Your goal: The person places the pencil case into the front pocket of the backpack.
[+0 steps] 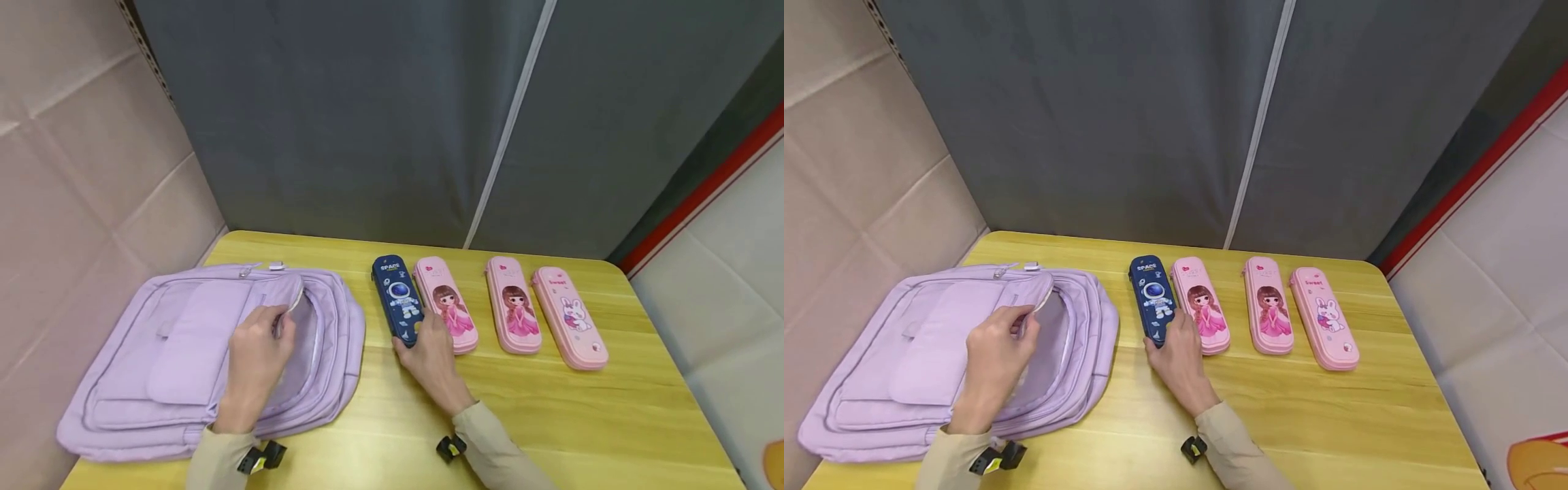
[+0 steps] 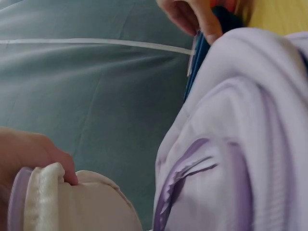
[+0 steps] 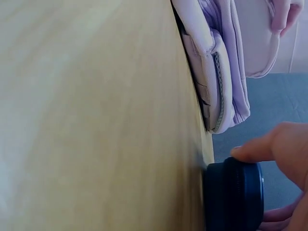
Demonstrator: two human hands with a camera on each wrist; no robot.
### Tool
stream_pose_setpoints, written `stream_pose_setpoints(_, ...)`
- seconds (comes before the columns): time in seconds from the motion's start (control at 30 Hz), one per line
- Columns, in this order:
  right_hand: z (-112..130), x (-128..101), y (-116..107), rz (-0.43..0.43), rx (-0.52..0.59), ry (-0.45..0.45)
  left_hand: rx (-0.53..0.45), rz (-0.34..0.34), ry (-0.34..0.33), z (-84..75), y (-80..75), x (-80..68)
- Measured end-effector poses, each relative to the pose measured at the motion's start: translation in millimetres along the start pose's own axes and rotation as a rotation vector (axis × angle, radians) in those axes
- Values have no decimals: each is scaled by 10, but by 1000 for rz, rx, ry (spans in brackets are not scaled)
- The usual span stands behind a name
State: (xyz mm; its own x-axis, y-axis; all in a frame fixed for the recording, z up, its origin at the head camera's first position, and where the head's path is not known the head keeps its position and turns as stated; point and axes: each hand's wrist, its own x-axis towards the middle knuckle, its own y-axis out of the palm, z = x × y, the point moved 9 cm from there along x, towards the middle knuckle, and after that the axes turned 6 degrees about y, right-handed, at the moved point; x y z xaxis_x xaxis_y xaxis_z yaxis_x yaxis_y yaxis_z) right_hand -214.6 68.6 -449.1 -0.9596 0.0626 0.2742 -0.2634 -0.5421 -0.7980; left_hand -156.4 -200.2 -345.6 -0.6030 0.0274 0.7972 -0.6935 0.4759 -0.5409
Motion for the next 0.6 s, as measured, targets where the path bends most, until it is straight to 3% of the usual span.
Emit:
stream_pose_setpoints(0.27,43,-22,-108,-75,97,-52,-3,-46,-95,170,-215,74)
stream_pose_setpoints(0.6,270,-23,-200,-14,154,-106,-38,-50,-181,325,-390,130)
